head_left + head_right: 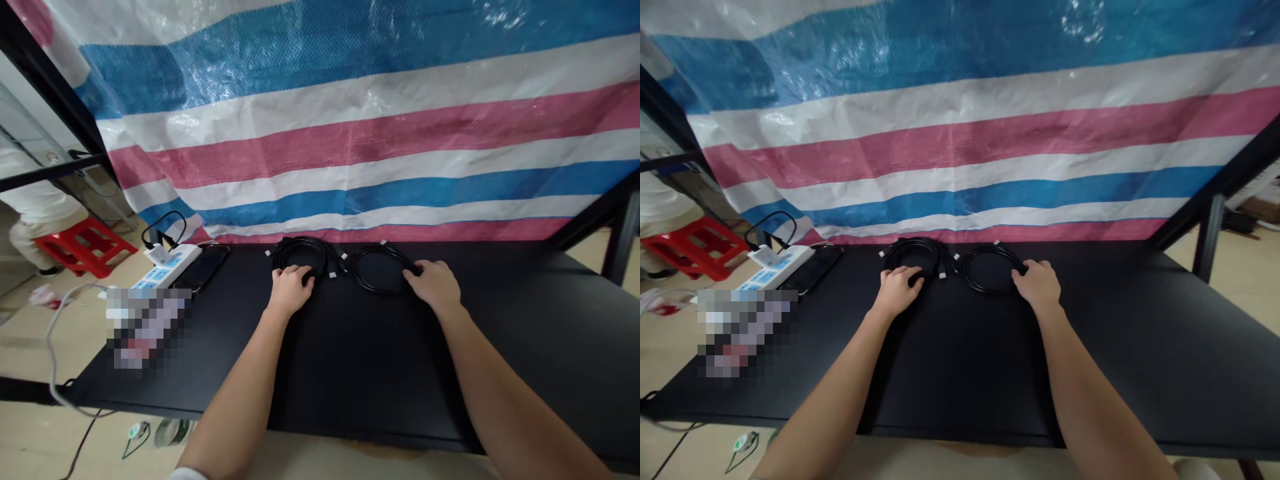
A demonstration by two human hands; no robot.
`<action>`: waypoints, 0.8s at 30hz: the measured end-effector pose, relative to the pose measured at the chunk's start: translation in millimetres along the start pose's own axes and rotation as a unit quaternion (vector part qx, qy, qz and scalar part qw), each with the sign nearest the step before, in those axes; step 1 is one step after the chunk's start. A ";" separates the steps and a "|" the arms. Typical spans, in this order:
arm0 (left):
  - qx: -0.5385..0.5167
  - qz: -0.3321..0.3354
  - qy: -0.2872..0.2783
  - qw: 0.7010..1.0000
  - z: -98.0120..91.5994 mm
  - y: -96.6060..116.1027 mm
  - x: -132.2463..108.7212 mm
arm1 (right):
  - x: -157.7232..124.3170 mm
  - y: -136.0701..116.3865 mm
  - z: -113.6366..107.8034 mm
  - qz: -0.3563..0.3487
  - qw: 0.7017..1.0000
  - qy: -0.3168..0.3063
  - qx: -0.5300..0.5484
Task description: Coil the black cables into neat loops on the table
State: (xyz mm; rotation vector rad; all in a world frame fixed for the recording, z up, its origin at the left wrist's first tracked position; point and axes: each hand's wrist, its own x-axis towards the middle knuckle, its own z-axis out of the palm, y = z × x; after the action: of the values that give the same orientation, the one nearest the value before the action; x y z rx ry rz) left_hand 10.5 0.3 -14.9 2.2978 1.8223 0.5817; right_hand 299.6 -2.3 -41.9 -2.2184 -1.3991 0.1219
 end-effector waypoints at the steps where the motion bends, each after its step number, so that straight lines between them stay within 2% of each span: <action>1: -0.001 -0.010 0.002 1.000 -0.9 0.1 0.0 | 0.0 0.1 0.9 -0.001 1.000 0.001 0.002; 4: -0.003 -0.015 0.004 1.000 -0.7 -0.5 0.0 | 0.8 0.5 4.3 0.002 1.000 0.005 0.010; 9: 0.003 0.030 0.006 1.000 8.3 -2.6 0.1 | 2.0 0.3 6.3 0.000 0.998 0.035 0.059; 12: 0.012 0.051 -0.006 0.999 13.5 -3.3 0.3 | 2.6 -3.8 2.7 0.029 0.989 0.058 0.130; 14: 0.017 0.057 -0.011 0.998 15.0 -3.7 0.4 | 3.5 -7.2 0.5 0.056 0.972 0.075 0.217; 16: 0.018 0.055 -0.002 0.998 15.2 -4.1 0.5 | 4.8 -9.6 -1.2 0.081 0.934 0.089 0.338; 19: 0.005 0.056 0.050 0.997 14.5 -5.3 0.6 | 5.5 -11.3 -5.5 0.094 0.839 0.065 0.532; 21: -0.009 0.060 0.094 0.994 14.6 -5.9 0.1 | 3.6 -12.8 -11.1 0.069 0.779 0.030 0.622; 22: -0.015 0.063 0.115 0.991 14.9 -5.8 -0.5 | 1.7 -14.2 -14.6 0.044 0.759 0.011 0.649; 24: -0.024 0.078 0.151 0.985 16.2 -3.8 -2.3 | -4.1 -18.9 -21.5 -0.011 0.742 -0.038 0.670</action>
State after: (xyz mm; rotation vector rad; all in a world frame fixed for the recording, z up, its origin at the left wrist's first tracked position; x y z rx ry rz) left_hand 13.0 1.0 -31.5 2.4435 1.7293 1.0378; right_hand 289.4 -7.4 -15.3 -0.9467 -0.8196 0.9002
